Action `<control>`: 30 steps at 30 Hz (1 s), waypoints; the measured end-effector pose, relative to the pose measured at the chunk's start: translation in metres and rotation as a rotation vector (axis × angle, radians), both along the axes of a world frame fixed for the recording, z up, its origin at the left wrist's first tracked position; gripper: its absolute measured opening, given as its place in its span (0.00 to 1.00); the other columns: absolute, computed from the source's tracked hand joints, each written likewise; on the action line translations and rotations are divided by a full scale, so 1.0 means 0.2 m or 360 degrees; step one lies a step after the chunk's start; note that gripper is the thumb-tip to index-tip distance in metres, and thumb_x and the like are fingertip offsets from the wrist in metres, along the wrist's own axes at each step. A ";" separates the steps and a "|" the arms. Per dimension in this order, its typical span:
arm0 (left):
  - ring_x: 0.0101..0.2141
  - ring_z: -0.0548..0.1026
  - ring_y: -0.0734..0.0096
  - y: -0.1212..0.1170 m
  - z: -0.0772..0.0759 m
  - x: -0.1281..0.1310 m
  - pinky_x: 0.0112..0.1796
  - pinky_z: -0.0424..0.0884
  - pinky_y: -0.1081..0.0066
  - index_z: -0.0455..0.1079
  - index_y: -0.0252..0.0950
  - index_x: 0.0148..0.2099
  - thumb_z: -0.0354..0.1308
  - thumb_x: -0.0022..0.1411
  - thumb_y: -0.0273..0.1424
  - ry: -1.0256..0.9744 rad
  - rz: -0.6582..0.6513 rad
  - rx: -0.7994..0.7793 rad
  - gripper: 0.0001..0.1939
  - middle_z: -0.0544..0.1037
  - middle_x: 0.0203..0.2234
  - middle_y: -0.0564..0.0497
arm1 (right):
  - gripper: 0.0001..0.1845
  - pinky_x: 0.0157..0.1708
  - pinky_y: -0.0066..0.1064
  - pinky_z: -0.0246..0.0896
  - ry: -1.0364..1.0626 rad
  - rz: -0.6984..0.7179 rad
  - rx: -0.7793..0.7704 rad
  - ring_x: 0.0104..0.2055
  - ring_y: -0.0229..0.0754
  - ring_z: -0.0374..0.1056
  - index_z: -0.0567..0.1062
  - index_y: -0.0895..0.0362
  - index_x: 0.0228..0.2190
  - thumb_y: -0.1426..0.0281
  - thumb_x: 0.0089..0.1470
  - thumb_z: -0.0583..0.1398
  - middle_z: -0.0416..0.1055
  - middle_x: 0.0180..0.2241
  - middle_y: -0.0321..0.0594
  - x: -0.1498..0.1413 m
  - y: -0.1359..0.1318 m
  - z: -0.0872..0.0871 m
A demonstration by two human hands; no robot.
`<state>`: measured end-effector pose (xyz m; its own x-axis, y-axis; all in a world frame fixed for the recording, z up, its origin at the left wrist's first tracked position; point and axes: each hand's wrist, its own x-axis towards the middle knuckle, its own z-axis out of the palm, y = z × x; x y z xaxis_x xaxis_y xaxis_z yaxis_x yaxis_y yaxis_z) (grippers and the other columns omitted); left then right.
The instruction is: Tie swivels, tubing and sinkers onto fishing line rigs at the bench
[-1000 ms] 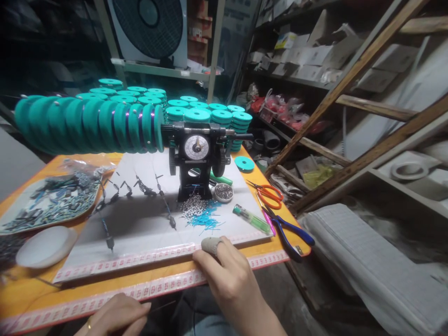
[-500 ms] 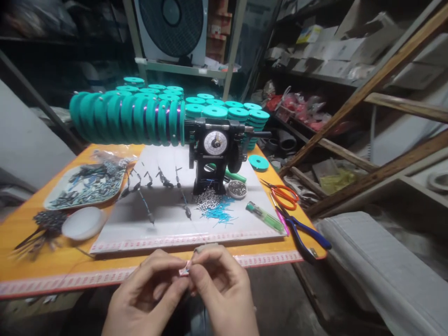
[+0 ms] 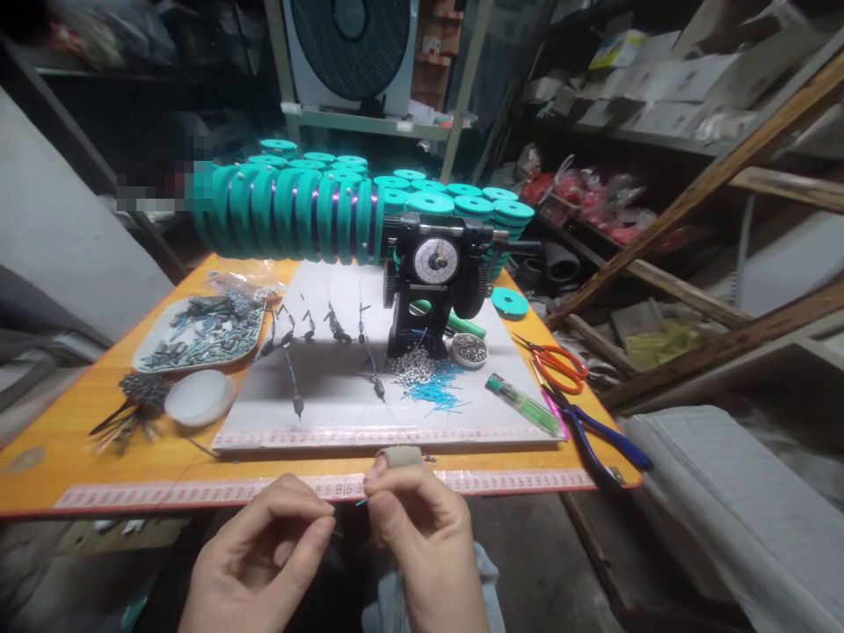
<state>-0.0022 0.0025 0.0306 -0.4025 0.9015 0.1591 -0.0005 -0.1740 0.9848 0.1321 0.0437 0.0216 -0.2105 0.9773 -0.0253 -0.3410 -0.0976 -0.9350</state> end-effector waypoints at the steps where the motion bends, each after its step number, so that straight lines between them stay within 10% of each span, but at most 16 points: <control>1: 0.22 0.60 0.77 0.00 0.00 -0.01 0.24 0.56 0.75 0.75 0.41 0.29 0.61 0.59 0.27 -0.0015 0.0008 -0.0015 0.06 0.69 0.22 0.57 | 0.03 0.29 0.18 0.63 -0.0033 -0.0015 0.0052 0.29 0.31 0.67 0.83 0.48 0.30 0.63 0.53 0.70 0.76 0.31 0.35 0.01 0.00 0.00; 4: 0.22 0.59 0.77 -0.01 0.01 -0.02 0.25 0.56 0.75 0.75 0.42 0.30 0.62 0.59 0.28 -0.0044 0.0003 -0.0041 0.06 0.69 0.23 0.58 | 0.02 0.38 0.23 0.67 -0.0164 0.0041 0.0206 0.39 0.38 0.71 0.84 0.47 0.29 0.64 0.51 0.71 0.78 0.36 0.39 0.02 -0.01 0.01; 9: 0.22 0.59 0.77 -0.01 0.02 -0.01 0.25 0.56 0.76 0.75 0.42 0.30 0.62 0.60 0.29 -0.0091 -0.0043 -0.0042 0.05 0.68 0.23 0.57 | 0.03 0.22 0.21 0.59 0.0054 0.0141 -0.0075 0.21 0.27 0.61 0.84 0.47 0.29 0.62 0.51 0.71 0.75 0.38 0.38 -0.02 -0.04 0.03; 30: 0.19 0.61 0.79 0.00 0.05 0.06 0.20 0.55 0.77 0.78 0.44 0.29 0.66 0.56 0.27 0.0118 0.0053 0.0108 0.05 0.69 0.20 0.59 | 0.10 0.14 0.15 0.44 0.0518 0.0128 -0.0529 0.17 0.22 0.57 0.81 0.56 0.26 0.64 0.47 0.73 0.73 0.33 0.37 -0.08 -0.07 0.08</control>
<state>0.0094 0.0022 0.0408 -0.4168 0.8739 0.2500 0.0787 -0.2393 0.9678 0.1155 0.0305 0.0378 -0.3341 0.9076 -0.2541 -0.5902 -0.4117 -0.6944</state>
